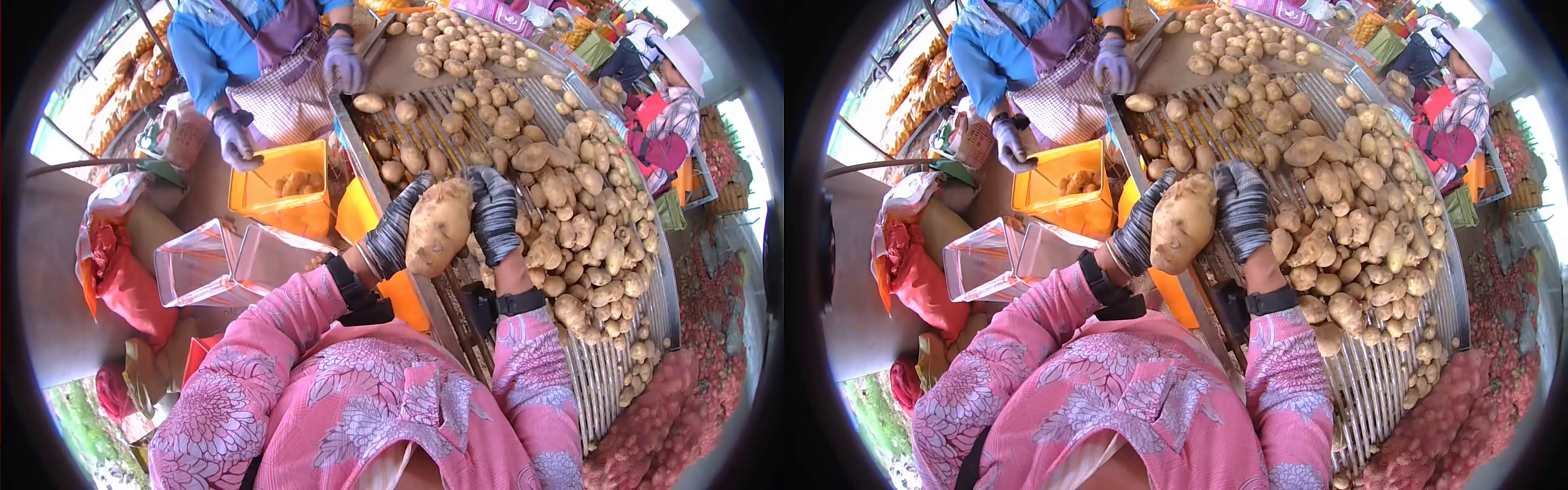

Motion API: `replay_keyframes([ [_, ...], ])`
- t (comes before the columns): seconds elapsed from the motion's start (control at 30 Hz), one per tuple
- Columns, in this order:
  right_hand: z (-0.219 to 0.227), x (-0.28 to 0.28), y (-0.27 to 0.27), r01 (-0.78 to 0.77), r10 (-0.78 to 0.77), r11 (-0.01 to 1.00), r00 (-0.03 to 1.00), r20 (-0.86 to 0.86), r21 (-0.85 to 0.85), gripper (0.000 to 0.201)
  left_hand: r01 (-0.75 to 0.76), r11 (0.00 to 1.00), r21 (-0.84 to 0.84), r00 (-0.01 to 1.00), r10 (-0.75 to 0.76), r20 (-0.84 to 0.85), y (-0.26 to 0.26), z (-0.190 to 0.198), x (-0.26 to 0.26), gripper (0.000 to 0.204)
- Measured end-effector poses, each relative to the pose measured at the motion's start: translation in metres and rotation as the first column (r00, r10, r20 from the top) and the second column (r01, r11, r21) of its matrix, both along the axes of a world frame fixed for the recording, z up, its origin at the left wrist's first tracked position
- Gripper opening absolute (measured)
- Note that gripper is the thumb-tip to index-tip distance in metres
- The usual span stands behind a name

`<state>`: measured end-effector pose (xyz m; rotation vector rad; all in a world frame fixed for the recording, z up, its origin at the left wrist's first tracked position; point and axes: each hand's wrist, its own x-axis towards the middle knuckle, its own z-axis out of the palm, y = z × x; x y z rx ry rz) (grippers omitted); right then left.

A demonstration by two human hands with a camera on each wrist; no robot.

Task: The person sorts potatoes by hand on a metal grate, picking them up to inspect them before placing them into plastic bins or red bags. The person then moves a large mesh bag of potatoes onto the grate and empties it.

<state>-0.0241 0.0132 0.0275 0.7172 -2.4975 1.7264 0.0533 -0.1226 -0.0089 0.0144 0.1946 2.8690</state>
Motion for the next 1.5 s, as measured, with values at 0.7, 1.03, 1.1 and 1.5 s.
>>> replay_keyframes([
  [0.7,0.003,0.077,-0.022,-0.145,0.238,0.947,0.915,-0.325,0.287,0.072,-0.153,0.987,-0.053,0.963,0.161,0.218,-0.032,0.009,0.013,0.052],
  [1.03,0.007,0.077,-0.026,-0.177,0.351,0.915,0.793,-0.497,0.363,0.048,-0.124,0.992,0.007,0.977,0.121,0.177,-0.039,0.001,0.014,0.056],
  [1.1,0.012,0.08,-0.027,-0.159,0.375,0.908,0.721,-0.583,0.388,0.043,-0.081,0.991,0.109,0.988,0.065,0.138,-0.045,-0.014,0.012,0.057],
  [1.5,0.008,0.073,-0.045,-0.359,0.382,0.91,0.92,-0.084,0.205,0.095,-0.219,0.974,-0.05,0.942,0.224,0.251,-0.053,-0.008,0.023,0.056],
])
